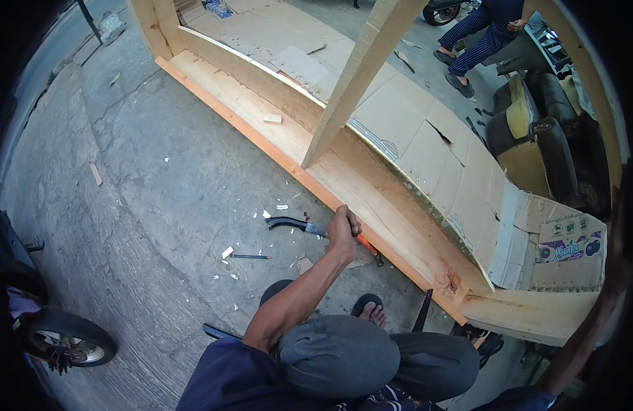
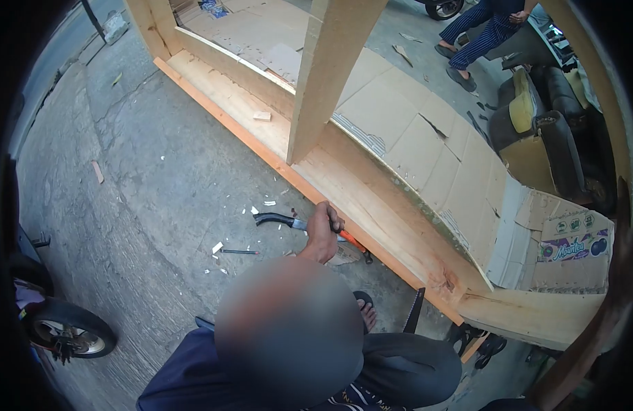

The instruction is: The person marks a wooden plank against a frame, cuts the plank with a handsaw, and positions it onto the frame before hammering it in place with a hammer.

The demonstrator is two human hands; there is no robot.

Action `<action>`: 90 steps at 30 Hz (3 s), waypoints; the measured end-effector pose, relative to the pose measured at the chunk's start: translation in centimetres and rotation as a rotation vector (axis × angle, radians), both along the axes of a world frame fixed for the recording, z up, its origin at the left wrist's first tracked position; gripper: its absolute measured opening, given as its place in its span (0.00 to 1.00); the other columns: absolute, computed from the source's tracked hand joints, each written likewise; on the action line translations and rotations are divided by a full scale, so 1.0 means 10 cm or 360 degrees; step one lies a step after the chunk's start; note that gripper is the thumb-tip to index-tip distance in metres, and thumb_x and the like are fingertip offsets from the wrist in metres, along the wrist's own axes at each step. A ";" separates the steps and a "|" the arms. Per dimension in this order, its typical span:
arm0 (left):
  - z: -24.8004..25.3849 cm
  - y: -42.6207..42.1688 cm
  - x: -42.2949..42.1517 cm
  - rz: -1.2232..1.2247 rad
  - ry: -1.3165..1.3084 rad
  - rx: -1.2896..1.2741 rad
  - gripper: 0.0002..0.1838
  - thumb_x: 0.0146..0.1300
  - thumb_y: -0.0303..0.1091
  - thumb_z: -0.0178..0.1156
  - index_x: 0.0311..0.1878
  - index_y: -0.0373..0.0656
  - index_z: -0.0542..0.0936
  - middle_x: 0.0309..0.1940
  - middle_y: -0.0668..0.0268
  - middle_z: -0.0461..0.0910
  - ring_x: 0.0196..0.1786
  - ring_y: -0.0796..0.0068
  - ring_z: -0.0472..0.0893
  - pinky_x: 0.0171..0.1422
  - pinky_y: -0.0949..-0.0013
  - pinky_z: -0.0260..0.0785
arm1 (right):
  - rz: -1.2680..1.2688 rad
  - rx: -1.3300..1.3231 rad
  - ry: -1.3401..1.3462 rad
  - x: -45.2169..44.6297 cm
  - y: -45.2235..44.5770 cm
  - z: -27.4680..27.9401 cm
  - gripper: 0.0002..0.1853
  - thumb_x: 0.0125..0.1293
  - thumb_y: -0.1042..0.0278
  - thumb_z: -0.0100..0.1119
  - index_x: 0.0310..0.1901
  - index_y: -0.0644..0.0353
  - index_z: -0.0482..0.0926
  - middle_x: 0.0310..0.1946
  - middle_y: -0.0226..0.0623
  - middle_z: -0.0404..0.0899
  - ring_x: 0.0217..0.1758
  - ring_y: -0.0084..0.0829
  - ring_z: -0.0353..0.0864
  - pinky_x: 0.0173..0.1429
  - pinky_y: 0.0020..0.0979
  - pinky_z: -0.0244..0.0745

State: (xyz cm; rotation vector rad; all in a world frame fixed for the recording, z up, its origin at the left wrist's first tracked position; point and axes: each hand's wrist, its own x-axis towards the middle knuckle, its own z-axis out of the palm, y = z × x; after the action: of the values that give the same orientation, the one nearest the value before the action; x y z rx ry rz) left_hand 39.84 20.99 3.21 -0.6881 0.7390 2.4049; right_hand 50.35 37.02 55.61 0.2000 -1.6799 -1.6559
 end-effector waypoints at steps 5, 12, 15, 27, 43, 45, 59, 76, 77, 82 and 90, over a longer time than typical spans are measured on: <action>0.21 0.12 0.13 -0.0270 0.0010 -0.0119 0.20 0.69 0.40 0.51 0.19 0.50 0.63 0.15 0.72 0.60 0.19 0.77 0.61 0.27 0.66 0.56 | 0.0152 0.0084 -0.0201 0.02 0.34 0.29 0.66 0.54 0.24 0.69 0.81 0.65 0.52 0.63 0.62 0.69 0.62 0.58 0.70 0.59 0.57 0.66; 0.29 -0.12 0.26 -0.0576 0.0134 -0.0207 0.22 0.72 0.42 0.53 0.19 0.49 0.64 0.15 0.72 0.59 0.19 0.78 0.60 0.26 0.69 0.54 | 0.0064 -0.0090 -0.0158 0.06 0.40 0.31 0.67 0.50 0.26 0.74 0.81 0.62 0.52 0.65 0.59 0.69 0.63 0.60 0.71 0.59 0.58 0.67; 0.18 -0.32 0.41 -0.0520 0.0105 -0.0167 0.23 0.74 0.40 0.51 0.19 0.49 0.63 0.15 0.72 0.58 0.19 0.77 0.59 0.28 0.68 0.55 | 0.0133 0.0000 -0.0222 0.11 0.32 0.26 0.67 0.51 0.24 0.73 0.81 0.62 0.52 0.68 0.59 0.68 0.65 0.60 0.70 0.61 0.58 0.68; 0.28 -0.42 0.48 -0.0393 0.0228 -0.0124 0.23 0.75 0.43 0.49 0.21 0.47 0.65 0.18 0.71 0.63 0.24 0.77 0.64 0.34 0.68 0.60 | 0.0208 -0.1920 -0.1222 0.21 -0.44 -2.51 0.33 0.59 0.70 0.73 0.67 0.61 0.72 0.62 0.49 0.74 0.67 0.53 0.72 0.71 0.51 0.72; 0.20 -0.96 0.22 -0.0272 0.0090 -0.0243 0.23 0.74 0.45 0.50 0.20 0.50 0.64 0.14 0.71 0.58 0.18 0.75 0.60 0.27 0.66 0.58 | -0.0573 -0.2934 -0.1481 0.24 0.16 -4.75 0.24 0.60 0.67 0.65 0.59 0.60 0.75 0.45 0.52 0.85 0.47 0.57 0.85 0.51 0.54 0.79; -0.19 -1.15 0.11 -0.0144 -0.0056 -0.0117 0.22 0.74 0.44 0.48 0.22 0.49 0.66 0.16 0.70 0.62 0.19 0.73 0.64 0.28 0.66 0.60 | -0.0514 -0.2942 -0.1357 0.22 0.24 -4.77 0.24 0.60 0.67 0.65 0.59 0.60 0.75 0.46 0.52 0.85 0.48 0.57 0.85 0.51 0.54 0.79; -1.20 -1.33 -1.76 -0.0423 0.0273 -0.1512 0.37 0.66 0.62 0.63 0.63 0.37 0.74 0.53 0.53 0.79 0.56 0.55 0.79 0.63 0.48 0.71 | -0.0346 -0.3015 -0.1192 0.33 0.15 -5.26 0.26 0.59 0.72 0.66 0.61 0.58 0.76 0.50 0.48 0.84 0.51 0.53 0.84 0.53 0.52 0.79; -1.03 -1.20 -2.01 -0.0131 0.0037 -0.0517 0.28 0.68 0.53 0.69 0.60 0.43 0.74 0.56 0.54 0.74 0.63 0.53 0.75 0.67 0.41 0.70 | -0.0254 -0.2972 -0.1131 0.20 0.20 -5.27 0.26 0.58 0.74 0.65 0.60 0.57 0.76 0.51 0.45 0.84 0.51 0.52 0.84 0.53 0.51 0.80; -1.05 -1.23 -1.98 -0.0159 0.0108 -0.0499 0.29 0.67 0.52 0.69 0.61 0.42 0.73 0.58 0.54 0.72 0.64 0.52 0.74 0.68 0.41 0.70 | -0.0259 -0.2967 -0.1135 0.19 0.21 -5.30 0.26 0.58 0.74 0.65 0.60 0.57 0.76 0.51 0.45 0.84 0.51 0.52 0.84 0.53 0.51 0.80; -1.11 -1.25 -2.04 -0.0199 0.0178 -0.0235 0.32 0.67 0.48 0.70 0.64 0.39 0.70 0.60 0.51 0.69 0.65 0.50 0.72 0.72 0.42 0.68 | -0.0255 -0.2980 -0.1211 0.22 0.24 -5.28 0.27 0.58 0.74 0.65 0.61 0.57 0.75 0.53 0.46 0.83 0.51 0.53 0.84 0.54 0.51 0.80; -1.02 -1.15 -2.05 -0.0014 0.0015 -0.0333 0.27 0.70 0.38 0.67 0.67 0.40 0.70 0.60 0.55 0.74 0.63 0.50 0.76 0.68 0.41 0.70 | -0.0168 -0.2690 -0.1062 0.38 0.10 -5.19 0.28 0.59 0.75 0.65 0.63 0.60 0.74 0.55 0.50 0.79 0.59 0.54 0.79 0.59 0.49 0.78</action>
State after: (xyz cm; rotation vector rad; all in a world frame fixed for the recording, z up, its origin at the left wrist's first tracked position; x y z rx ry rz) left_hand 19.38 9.51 -7.00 -0.7540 1.0056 2.3454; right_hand 54.15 37.99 3.69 -0.2148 -2.9830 0.2693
